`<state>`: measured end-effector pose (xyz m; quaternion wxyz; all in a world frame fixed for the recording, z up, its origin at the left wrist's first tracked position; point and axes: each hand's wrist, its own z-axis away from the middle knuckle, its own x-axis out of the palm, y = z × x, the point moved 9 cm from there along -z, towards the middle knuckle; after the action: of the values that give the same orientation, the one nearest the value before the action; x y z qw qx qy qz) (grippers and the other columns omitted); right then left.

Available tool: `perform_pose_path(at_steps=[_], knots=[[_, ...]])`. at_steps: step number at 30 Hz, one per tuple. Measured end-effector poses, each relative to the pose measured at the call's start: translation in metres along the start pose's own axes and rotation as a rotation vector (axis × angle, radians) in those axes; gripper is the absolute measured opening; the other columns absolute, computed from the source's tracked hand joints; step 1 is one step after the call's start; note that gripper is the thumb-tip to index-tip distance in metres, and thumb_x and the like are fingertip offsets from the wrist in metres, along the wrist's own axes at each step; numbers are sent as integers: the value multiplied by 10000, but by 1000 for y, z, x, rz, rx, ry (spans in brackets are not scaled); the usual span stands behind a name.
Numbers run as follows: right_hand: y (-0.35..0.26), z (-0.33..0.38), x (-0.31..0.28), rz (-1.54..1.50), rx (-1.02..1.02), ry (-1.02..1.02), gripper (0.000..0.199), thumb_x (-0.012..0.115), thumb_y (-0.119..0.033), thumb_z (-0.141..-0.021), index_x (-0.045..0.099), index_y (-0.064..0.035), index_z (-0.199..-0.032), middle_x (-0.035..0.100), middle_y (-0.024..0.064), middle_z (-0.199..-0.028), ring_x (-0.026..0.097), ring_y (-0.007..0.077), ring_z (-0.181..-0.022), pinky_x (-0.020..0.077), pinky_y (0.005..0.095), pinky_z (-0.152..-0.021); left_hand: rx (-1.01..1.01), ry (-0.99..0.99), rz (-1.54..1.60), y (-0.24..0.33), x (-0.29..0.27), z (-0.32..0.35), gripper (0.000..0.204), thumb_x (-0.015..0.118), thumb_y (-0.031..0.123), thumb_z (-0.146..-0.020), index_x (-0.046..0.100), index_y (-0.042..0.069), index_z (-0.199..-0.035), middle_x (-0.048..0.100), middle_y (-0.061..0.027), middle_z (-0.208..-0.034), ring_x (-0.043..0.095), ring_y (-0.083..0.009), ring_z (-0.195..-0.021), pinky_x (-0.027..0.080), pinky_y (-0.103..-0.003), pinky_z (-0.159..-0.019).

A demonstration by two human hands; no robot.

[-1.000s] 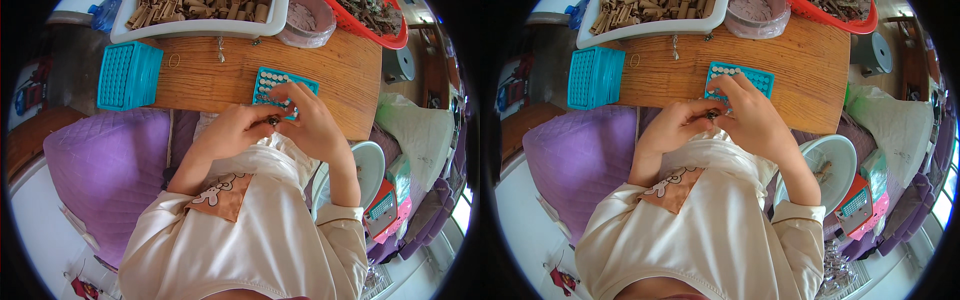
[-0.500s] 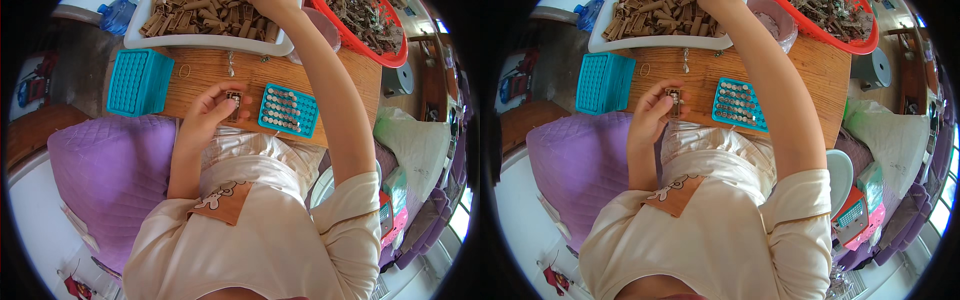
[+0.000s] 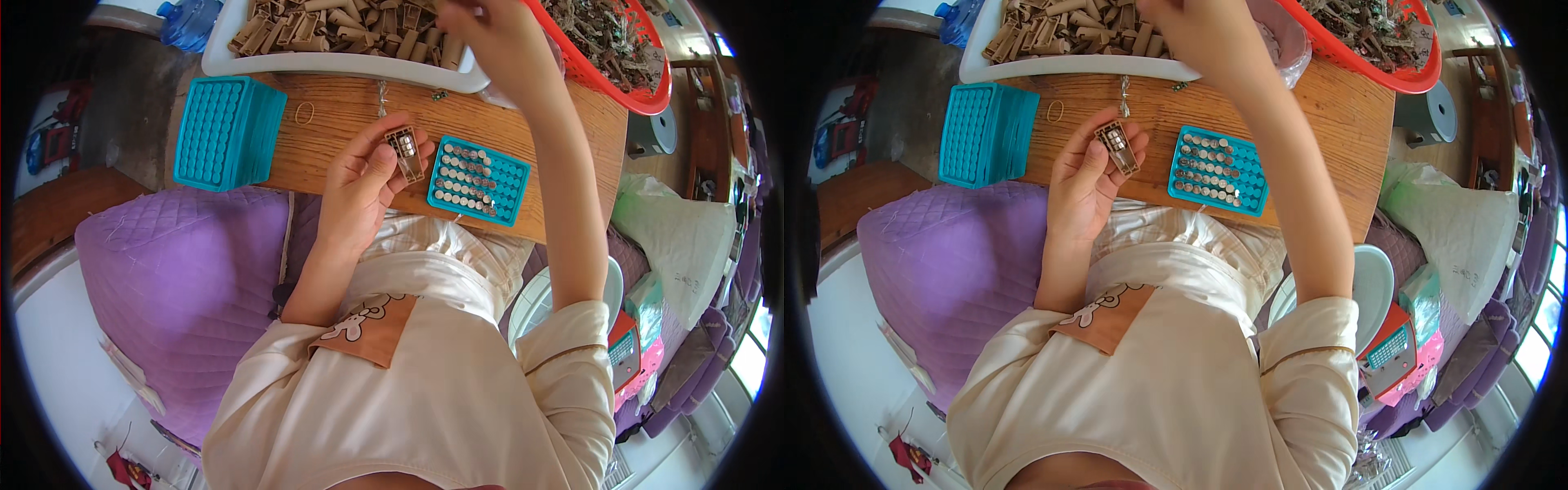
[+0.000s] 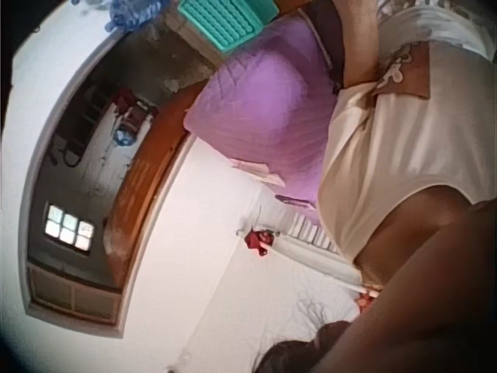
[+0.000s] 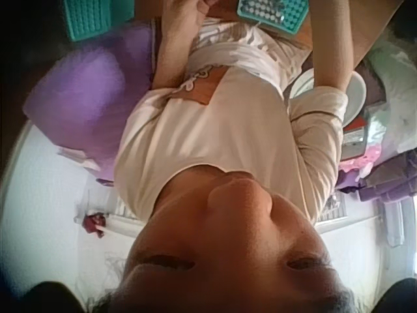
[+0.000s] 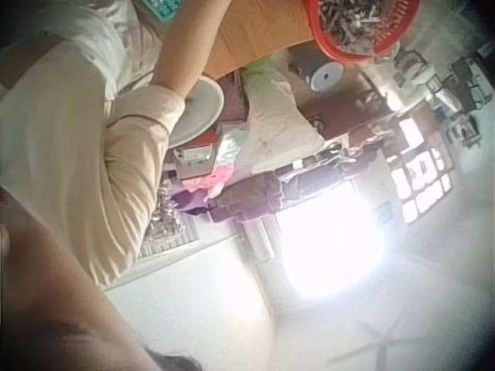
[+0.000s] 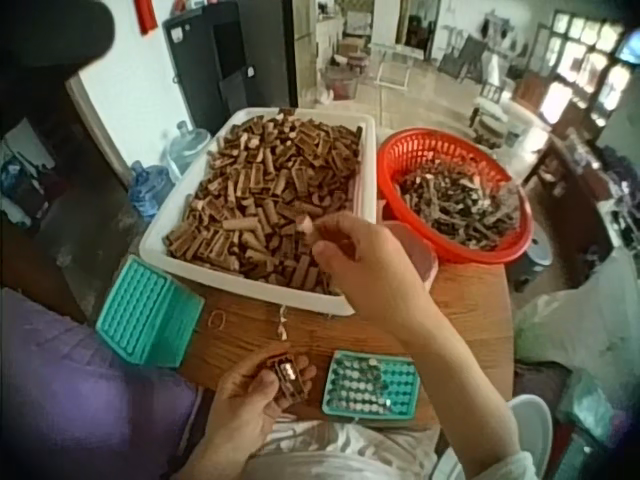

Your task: The person assembles small electronic units by taking components from trays, inserting light and battery parts into cylindrical plastic housings, and snapping the halves together by hand.

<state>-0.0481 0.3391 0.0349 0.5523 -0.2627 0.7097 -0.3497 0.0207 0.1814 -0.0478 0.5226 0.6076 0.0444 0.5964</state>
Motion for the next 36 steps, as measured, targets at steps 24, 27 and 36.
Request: perform_pose_path(at_steps=[24,27,36], knots=[[8,173,6,-553,208,430,251,629,18,-690,573,5,-935,588,96,-909,567,172,-798,489,263,-684,289,-237,-147,-6,51,14,345,558,14,-777,444,-20,-1100,519,-134,-1069,516,-163,-972,447,-273,-817],[8,173,6,-519,204,418,249,639,14,-682,569,4,-921,586,96,-904,565,170,-795,492,264,-667,262,-233,-164,-8,54,15,353,557,28,-783,441,-22,-1112,520,-129,-1066,513,-153,-966,438,-274,-828],[1,166,20,-223,125,243,253,610,2,-663,522,8,-900,535,116,-727,529,235,-633,432,301,-505,363,-172,-457,-9,56,20,365,577,149,-795,464,-29,-1093,543,-103,-1012,510,-126,-947,424,-249,-793]])
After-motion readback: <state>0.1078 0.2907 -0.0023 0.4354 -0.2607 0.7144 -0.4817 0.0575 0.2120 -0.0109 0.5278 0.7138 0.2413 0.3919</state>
